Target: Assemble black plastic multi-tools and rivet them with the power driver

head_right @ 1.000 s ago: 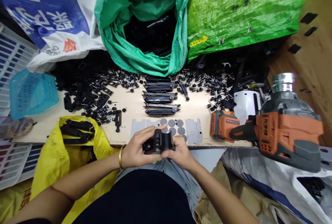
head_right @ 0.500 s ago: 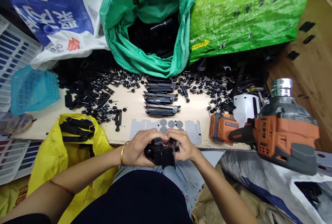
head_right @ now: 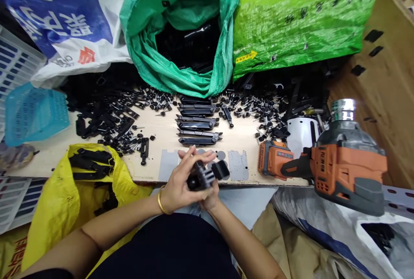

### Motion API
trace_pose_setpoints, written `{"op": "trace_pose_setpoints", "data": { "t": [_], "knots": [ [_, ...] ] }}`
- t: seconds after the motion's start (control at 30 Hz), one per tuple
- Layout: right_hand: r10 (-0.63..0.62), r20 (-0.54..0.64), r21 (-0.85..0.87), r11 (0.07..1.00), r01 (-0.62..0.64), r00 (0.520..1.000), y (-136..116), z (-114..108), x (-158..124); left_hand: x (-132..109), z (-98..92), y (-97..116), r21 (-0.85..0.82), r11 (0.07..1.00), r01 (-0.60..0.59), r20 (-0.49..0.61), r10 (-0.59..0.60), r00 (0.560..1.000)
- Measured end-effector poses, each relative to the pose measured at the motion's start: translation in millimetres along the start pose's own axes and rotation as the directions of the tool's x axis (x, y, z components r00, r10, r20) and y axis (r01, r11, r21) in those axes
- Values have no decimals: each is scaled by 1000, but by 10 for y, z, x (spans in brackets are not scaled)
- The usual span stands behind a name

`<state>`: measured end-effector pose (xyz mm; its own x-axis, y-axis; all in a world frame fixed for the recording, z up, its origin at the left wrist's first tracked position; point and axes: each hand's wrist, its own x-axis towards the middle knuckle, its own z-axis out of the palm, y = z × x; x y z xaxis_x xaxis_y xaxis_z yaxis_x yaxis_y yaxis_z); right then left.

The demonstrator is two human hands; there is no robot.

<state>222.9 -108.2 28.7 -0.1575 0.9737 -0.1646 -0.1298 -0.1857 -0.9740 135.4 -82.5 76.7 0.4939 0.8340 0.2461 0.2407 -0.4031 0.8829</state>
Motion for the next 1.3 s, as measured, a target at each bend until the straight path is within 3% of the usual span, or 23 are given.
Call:
{"op": "trace_pose_setpoints", "data": {
  "t": [0.07, 0.13, 0.23, 0.37, 0.5, 0.57, 0.63, 0.7, 0.77, 0.87, 1.03, 1.13, 1.3],
  "knots": [
    [-1, 26, 213, 977, -4, 1000, 29, -29, 16, 43, -19, -85, -58, 996, 62, 41, -60, 997],
    [24, 31, 404, 914, -35, 999, 48, -120, 12, 36, -27, -177, -57, 997, 48, 84, -43, 996],
    [118, -72, 490, 869, -68, 990, 70, -311, -12, -20, -40, -277, 46, 999, 1, 96, -5, 995],
    [124, -222, 435, 900, -16, 967, 82, -588, -10, -62, -80, -342, 146, 987, -64, 102, 49, 994],
    [-25, -380, 259, 957, 132, 925, 58, -820, -23, -73, -84, -416, 225, 963, -147, 107, 126, 986],
    [-101, -394, 89, 985, 147, 913, 11, -894, -64, -73, -65, -442, 264, 953, -147, 103, 124, 987],
    [-142, -324, -112, 987, 111, 936, -52, -928, -111, -62, -41, -434, 261, 960, -105, 103, 80, 991],
    [-143, -181, -259, 961, 93, 973, -91, -923, -142, -35, -20, -387, 171, 985, 0, 88, -16, 996],
    [-133, -31, -330, 937, 115, 991, -63, -884, -149, 1, -4, -317, 19, 994, 104, 80, -105, 991],
    [-162, 86, -404, 896, 183, 983, 117, -797, -145, 40, 10, -221, -124, 986, 111, 101, -98, 990],
    [-333, 109, -554, 762, 336, 936, 349, -768, -153, -2, 16, -157, -22, 999, 42, 69, -40, 997],
    [-438, 163, -586, 678, 444, 884, 246, -808, -117, -48, 14, -131, 85, 996, -3, 39, -1, 999],
    [-497, 299, -419, 699, 580, 815, -71, -796, -8, -82, -45, -56, 29, 995, -95, 71, 93, 993]
  ]
}}
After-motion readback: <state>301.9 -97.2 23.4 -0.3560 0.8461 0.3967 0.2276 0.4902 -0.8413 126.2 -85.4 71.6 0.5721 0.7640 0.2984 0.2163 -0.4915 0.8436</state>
